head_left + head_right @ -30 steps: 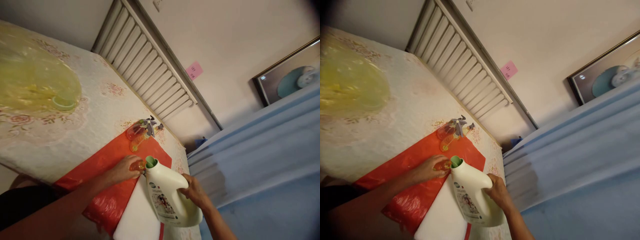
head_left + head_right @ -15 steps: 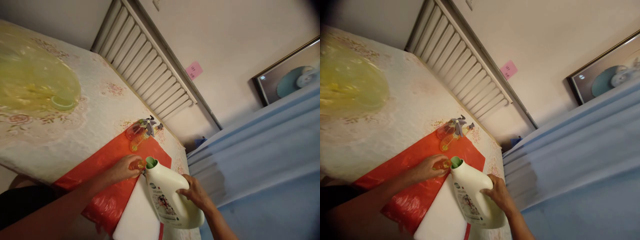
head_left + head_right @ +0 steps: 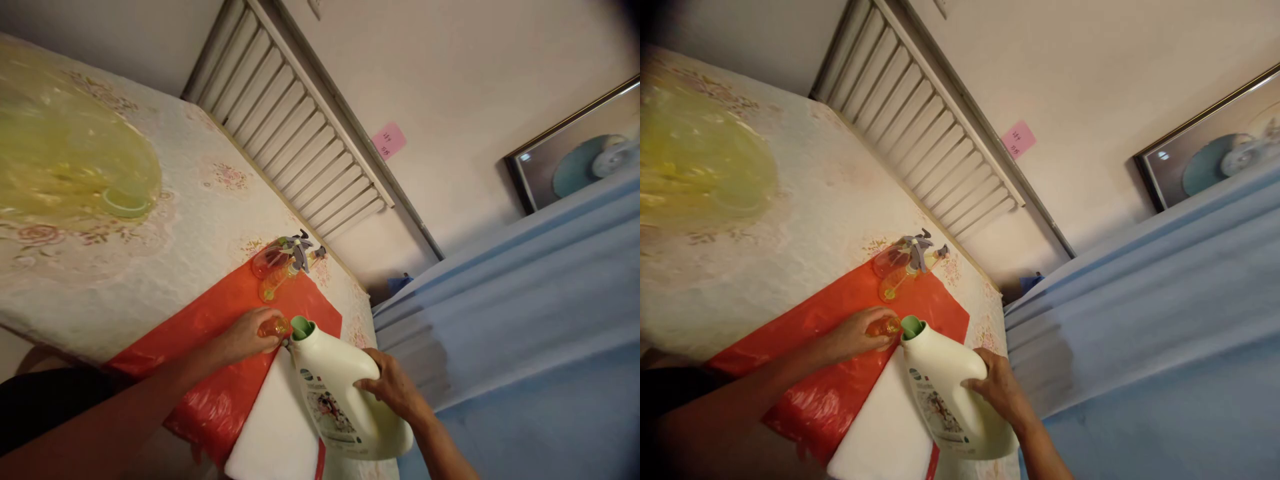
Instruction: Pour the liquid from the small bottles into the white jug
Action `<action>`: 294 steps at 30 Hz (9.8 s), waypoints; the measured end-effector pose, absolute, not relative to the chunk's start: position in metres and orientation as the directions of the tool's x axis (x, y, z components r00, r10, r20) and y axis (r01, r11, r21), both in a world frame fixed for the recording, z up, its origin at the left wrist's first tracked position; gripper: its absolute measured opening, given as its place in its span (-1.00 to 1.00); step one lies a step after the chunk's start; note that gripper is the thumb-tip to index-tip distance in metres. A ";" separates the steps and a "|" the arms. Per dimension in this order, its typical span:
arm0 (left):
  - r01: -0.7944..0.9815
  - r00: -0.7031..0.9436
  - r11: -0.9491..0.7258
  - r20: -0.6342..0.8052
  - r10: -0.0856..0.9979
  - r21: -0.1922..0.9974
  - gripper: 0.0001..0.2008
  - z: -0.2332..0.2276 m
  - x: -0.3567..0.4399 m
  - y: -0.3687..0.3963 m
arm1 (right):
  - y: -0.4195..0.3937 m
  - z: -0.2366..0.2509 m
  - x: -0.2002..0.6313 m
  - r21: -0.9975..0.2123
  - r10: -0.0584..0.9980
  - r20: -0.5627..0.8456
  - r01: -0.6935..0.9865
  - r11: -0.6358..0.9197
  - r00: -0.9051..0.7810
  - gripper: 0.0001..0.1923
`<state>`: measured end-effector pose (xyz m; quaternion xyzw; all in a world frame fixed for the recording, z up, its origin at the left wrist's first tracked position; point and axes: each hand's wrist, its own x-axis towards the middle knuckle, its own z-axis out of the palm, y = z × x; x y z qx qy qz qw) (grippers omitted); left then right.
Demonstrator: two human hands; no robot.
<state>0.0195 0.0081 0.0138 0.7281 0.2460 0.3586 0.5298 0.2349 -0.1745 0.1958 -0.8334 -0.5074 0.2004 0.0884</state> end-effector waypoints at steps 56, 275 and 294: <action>-0.168 0.708 -0.470 0.438 0.554 0.866 -0.77 0.011 0.048 -0.007 | -0.218 0.212 0.246 -0.294 0.840 -0.325 0.798 -0.527 0.434 -0.75; -0.140 0.708 -0.470 0.420 0.568 0.872 -0.77 0.014 0.045 -0.007 | -0.208 0.218 0.244 -0.258 0.792 -0.394 0.771 -0.582 0.466 -0.72; -0.126 0.718 -0.393 0.357 0.598 0.911 -0.73 0.021 0.039 -0.008 | -0.212 0.207 0.245 -0.334 0.800 -0.401 0.742 -0.581 0.446 -0.74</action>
